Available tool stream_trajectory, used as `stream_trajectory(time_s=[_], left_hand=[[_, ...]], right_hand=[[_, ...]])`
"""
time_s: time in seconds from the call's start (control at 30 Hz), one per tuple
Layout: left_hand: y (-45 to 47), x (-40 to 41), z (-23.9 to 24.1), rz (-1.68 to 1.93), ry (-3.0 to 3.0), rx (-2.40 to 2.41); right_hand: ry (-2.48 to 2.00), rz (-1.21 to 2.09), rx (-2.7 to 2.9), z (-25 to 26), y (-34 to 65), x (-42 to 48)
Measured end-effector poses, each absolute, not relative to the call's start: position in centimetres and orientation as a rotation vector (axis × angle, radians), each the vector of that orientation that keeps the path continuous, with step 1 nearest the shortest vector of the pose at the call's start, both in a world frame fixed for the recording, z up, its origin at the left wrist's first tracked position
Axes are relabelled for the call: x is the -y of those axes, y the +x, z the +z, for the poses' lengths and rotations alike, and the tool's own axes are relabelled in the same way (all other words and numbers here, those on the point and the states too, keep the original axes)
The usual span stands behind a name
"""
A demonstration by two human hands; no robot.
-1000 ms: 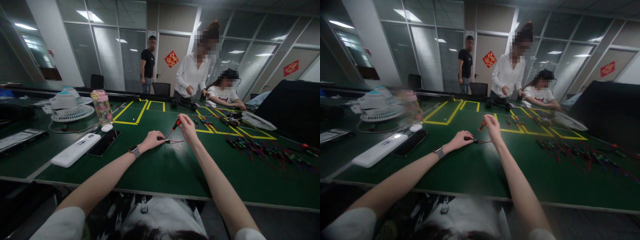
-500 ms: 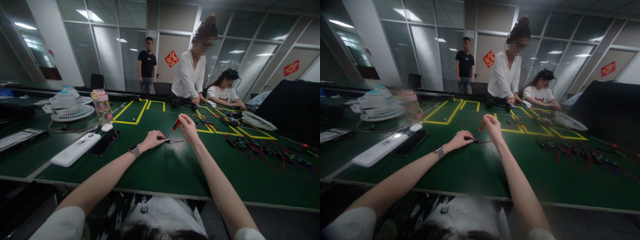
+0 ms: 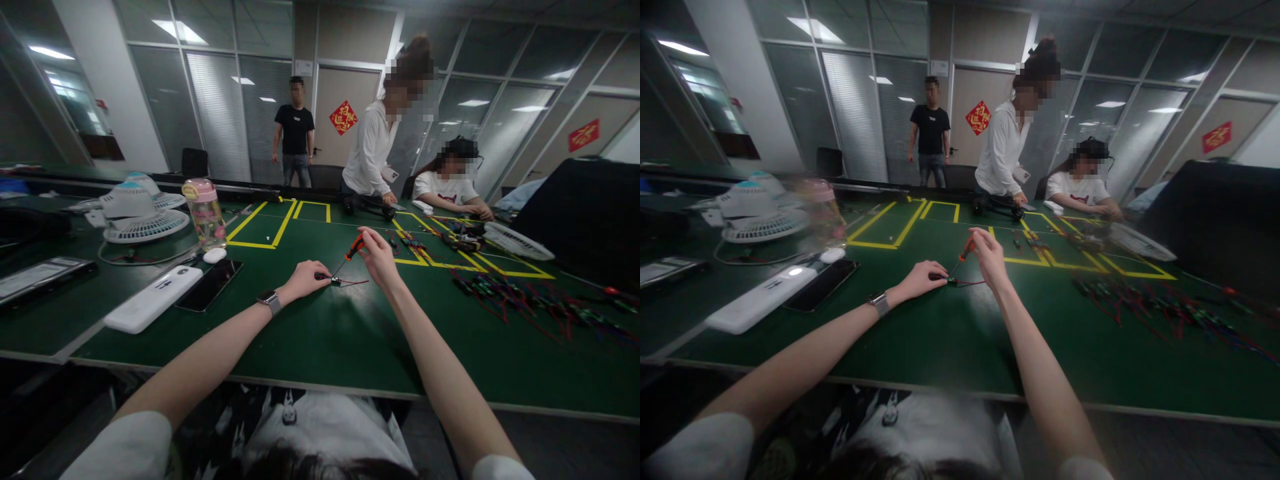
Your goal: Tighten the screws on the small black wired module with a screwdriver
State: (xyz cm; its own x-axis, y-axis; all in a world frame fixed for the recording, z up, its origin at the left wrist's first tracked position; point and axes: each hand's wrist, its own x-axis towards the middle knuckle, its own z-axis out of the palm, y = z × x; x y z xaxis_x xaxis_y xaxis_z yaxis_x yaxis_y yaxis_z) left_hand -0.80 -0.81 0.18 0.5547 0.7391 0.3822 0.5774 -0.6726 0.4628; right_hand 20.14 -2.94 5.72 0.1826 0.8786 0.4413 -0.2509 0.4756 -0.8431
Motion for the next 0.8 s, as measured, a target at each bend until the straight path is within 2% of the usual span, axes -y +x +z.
stream_trajectory(time_s=[0.8], left_hand=[[-0.95,1.1,0.54,0.777,2.509,-1.098]], right_hand=[[-0.678,0.959,1.12,6.08,20.12,3.43]])
